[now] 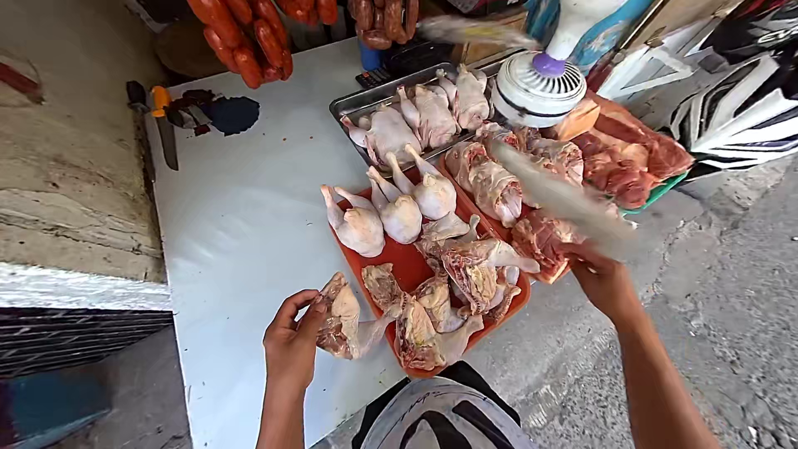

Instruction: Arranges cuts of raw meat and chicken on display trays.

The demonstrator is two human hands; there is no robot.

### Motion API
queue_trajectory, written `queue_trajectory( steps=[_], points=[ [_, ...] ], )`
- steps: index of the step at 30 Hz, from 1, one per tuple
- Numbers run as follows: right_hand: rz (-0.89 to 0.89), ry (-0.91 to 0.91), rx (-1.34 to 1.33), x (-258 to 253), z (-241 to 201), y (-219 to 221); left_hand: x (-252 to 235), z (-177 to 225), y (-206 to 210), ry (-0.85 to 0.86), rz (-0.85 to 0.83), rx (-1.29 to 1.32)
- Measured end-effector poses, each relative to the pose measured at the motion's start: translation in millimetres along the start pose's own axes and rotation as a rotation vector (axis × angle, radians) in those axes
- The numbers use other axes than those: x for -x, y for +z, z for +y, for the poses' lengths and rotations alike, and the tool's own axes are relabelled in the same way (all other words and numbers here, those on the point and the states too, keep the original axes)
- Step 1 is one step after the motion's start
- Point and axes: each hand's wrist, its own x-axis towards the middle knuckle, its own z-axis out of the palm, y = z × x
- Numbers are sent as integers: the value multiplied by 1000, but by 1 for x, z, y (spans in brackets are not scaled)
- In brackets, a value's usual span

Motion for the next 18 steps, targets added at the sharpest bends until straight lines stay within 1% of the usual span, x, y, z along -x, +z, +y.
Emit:
queue_trajectory(
  steps=[1, 2, 3, 5, 6, 8, 10, 11, 12, 16, 18],
  points=[
    [-69, -91, -55, -27, -25, 21, 2, 0, 1, -7, 2, 10],
    [-188, -138, -84, -52, -46, 43, 4, 0, 1, -14, 6, 20],
    [-339, -148, -74, -77, -62, 65, 6, 0, 1, -17, 12, 34],
    [-645, -159, 54, -123, -77, 107, 13, 1, -1, -17, 34, 55],
    [-725, -206, 135, -138, -78, 127, 18, 1, -3, -16, 48, 60],
    [-766, -308, 262, -154, -81, 155, 30, 1, -10, -15, 84, 82],
    [-759, -370, 371, -161, -84, 164, 43, -3, -17, -33, 122, 105],
    [-756, -373, 386, -162, -82, 165, 50, -7, -21, -45, 136, 110],
    [-746, -336, 350, -163, -80, 163, 56, -11, -26, -56, 148, 114],
    [-600, 48, -145, -170, -90, 138, 72, -23, -37, -96, 198, 126],
    [-589, 65, -316, -169, -102, 130, 75, -25, -41, -113, 210, 125]
  ],
)
